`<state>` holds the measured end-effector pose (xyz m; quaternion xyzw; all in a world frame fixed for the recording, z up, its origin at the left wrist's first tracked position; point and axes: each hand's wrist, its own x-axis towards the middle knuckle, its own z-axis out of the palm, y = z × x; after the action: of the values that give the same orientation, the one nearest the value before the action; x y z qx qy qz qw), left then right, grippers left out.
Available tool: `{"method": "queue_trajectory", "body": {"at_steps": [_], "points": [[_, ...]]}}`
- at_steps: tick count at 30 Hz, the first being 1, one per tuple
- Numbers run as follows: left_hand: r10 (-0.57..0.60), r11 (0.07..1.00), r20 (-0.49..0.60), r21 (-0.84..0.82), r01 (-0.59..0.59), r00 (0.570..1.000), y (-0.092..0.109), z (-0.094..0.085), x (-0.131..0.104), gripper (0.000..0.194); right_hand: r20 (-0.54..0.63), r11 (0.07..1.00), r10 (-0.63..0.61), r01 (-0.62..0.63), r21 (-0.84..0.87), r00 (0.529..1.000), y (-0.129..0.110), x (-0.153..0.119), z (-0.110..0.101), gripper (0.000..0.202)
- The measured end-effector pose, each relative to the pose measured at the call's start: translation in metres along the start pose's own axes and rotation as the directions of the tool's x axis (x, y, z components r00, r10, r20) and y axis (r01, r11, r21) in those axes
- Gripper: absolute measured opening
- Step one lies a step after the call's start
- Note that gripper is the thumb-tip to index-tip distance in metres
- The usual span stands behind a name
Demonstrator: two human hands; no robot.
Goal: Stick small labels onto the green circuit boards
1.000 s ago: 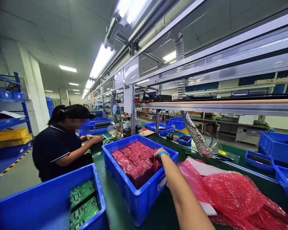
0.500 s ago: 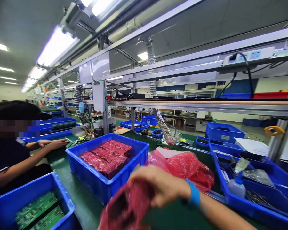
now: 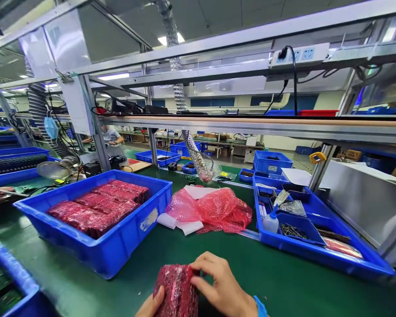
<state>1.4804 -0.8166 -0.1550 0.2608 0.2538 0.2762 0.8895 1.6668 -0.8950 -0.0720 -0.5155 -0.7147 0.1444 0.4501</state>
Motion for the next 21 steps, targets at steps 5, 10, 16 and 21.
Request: {"method": "queue_trajectory", "body": {"at_steps": [5, 10, 16, 21], "points": [[-0.018, 0.999, -0.079, 0.036, 0.021, 0.997, 0.003, -0.004, 0.001, 0.075, -0.155, 0.989, -0.071, 0.089, 0.115, 0.985, 0.008, 0.000, 0.003, 0.016], [-0.057, 0.998, -0.152, -0.027, 0.054, 0.987, 0.011, 0.007, -0.005, 0.076, 0.259, 0.939, 0.102, -0.178, 0.294, 0.961, -0.009, 0.000, -0.022, 0.023], [0.016, 0.999, -0.117, 0.054, -0.010, 0.993, 0.026, 0.031, -0.002, 0.049, 0.383, 0.986, 0.118, -0.061, -0.156, 0.916, -0.026, 0.012, -0.027, 0.016], [0.133, 0.987, -0.125, 0.103, -0.120, 0.983, 0.032, 0.028, 0.005, 0.049, 0.313, 0.997, 0.074, -0.079, 0.003, 0.947, -0.015, 0.016, -0.014, 0.020]]}}
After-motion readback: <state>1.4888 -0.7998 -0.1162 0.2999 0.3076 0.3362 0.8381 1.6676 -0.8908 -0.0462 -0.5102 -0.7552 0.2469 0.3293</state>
